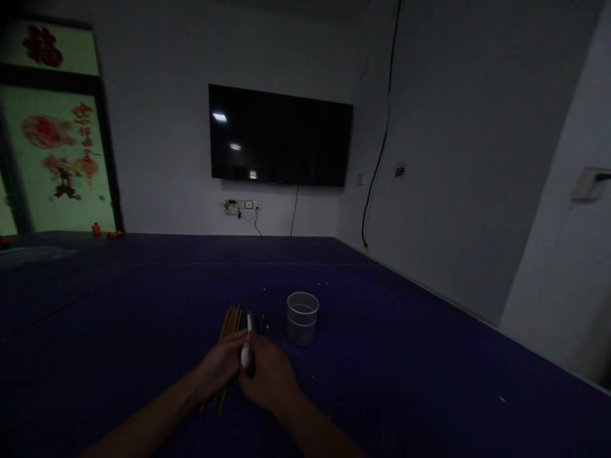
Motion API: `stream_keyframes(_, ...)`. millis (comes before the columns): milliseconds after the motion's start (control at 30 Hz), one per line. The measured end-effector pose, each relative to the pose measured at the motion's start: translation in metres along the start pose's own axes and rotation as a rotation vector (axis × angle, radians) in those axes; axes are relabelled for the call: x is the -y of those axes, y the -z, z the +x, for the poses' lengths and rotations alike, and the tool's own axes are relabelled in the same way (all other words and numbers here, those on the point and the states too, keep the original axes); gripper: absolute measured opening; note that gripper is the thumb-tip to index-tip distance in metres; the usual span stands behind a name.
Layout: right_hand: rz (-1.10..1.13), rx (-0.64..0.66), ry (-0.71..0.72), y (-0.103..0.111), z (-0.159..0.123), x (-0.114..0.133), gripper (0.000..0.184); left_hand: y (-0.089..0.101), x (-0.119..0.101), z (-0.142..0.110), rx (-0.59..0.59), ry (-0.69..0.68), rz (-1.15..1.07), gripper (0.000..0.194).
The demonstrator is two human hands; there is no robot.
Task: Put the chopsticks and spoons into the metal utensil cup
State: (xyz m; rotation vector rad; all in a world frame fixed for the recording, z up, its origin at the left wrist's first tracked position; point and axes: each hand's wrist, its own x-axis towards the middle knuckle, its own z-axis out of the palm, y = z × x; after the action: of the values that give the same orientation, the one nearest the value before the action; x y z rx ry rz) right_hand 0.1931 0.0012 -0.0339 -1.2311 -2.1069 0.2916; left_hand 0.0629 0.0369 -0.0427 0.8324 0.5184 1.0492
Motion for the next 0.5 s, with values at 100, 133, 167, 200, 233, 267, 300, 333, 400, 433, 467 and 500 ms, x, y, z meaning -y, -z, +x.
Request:
stream_keyframes(100,0.029,-0.006,-0.029,-0.0026,0.0013,-0.0046,0.055,-0.0043,0.001,-0.0024,0.037,-0.061,0.08,0.03)
stream_keyframes(133,0.031,-0.002,-0.035,-0.003,0.0015,-0.0055,0.056,-0.0056,0.0014,-0.0031,0.044,-0.075,0.108,0.034)
stream_keyframes(167,0.028,0.005,-0.04,-0.0033,0.0017,-0.0062,0.057,-0.0066,0.0018,-0.0037,0.044,-0.087,0.14,0.037)
stream_keyframes(200,0.023,0.015,-0.043,-0.0032,0.0017,-0.0064,0.058,-0.0073,0.0023,-0.0043,0.036,-0.097,0.175,0.04)
stream_keyframes(233,0.019,0.024,-0.044,-0.0029,0.0017,-0.0064,0.058,-0.0074,0.0028,-0.0048,0.024,-0.105,0.213,0.043)
stream_keyframes(267,0.017,0.033,-0.043,-0.0025,0.0017,-0.0061,0.057,-0.0071,0.0034,-0.0052,0.008,-0.115,0.254,0.044)
stream_keyframes(300,0.016,0.042,-0.04,-0.002,0.0016,-0.0058,0.056,-0.0064,0.0038,-0.0055,-0.014,-0.129,0.298,0.044)
stream_keyframes(333,0.015,0.052,-0.035,-0.0015,0.0016,-0.0054,0.054,-0.0055,0.0041,-0.0059,-0.037,-0.144,0.346,0.042)
stream_keyframes(400,0.005,0.065,-0.027,-0.001,0.0014,-0.005,0.05,-0.0036,0.0043,-0.0064,-0.07,-0.185,0.437,0.038)
stream_keyframes(433,-0.001,0.067,-0.024,-0.001,0.0013,-0.005,0.047,-0.0029,0.0041,-0.0066,-0.08,-0.21,0.47,0.034)
stream_keyframes(467,-0.007,0.067,-0.02,-0.0011,0.0013,-0.0051,0.044,-0.0024,0.0038,-0.0069,-0.091,-0.243,0.489,0.031)
stream_keyframes(500,-0.009,0.065,-0.015,-0.0014,0.0012,-0.0054,0.043,-0.002,0.0034,-0.0072,-0.105,-0.282,0.497,0.028)
